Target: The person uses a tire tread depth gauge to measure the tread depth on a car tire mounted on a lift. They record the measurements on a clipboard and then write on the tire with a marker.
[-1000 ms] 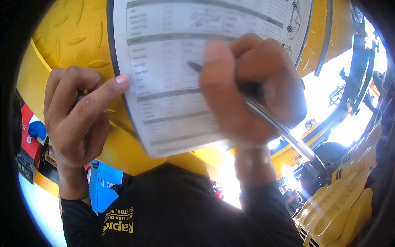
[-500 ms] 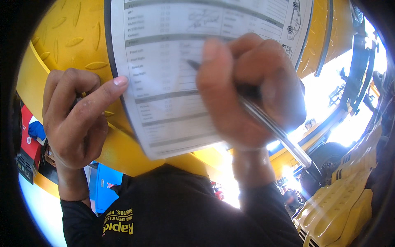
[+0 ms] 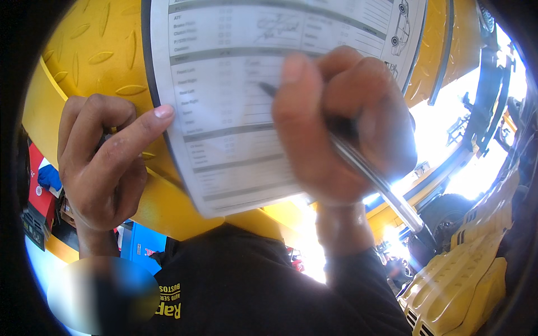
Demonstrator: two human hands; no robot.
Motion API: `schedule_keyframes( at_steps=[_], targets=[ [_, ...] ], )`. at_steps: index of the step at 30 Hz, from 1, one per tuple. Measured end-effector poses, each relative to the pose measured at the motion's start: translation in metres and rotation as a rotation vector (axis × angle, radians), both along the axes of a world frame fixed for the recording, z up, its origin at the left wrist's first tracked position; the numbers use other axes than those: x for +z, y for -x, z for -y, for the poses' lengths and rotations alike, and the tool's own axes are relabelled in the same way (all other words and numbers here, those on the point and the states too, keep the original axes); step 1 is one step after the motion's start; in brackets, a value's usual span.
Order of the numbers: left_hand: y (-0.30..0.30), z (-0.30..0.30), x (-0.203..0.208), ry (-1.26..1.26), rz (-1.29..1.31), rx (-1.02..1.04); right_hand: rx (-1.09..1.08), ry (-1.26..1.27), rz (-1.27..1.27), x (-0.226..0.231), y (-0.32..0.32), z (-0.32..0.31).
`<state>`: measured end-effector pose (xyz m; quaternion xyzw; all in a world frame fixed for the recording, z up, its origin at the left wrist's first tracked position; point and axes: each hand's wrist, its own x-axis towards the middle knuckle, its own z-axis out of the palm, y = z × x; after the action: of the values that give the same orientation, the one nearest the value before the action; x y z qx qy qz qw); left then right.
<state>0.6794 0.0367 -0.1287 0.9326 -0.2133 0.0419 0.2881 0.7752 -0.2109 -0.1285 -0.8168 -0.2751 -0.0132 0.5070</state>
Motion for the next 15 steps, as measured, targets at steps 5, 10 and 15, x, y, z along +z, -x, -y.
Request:
schedule_keyframes(
  at_steps=[5,10,15],
  targets=[
    [-0.0006,-0.0014,0.0016,0.005,-0.017,0.001,-0.070,-0.027,-0.058,0.0031,0.0019,-0.0004],
    [-0.0008,-0.0007,0.0006,0.017,-0.009,0.008,0.015,0.006,-0.063,0.0016,0.0025,-0.0005],
    [-0.0003,-0.0012,-0.0003,0.023,-0.010,0.009,-0.023,-0.050,-0.024,-0.0034,0.0059,-0.0052]
  ],
)
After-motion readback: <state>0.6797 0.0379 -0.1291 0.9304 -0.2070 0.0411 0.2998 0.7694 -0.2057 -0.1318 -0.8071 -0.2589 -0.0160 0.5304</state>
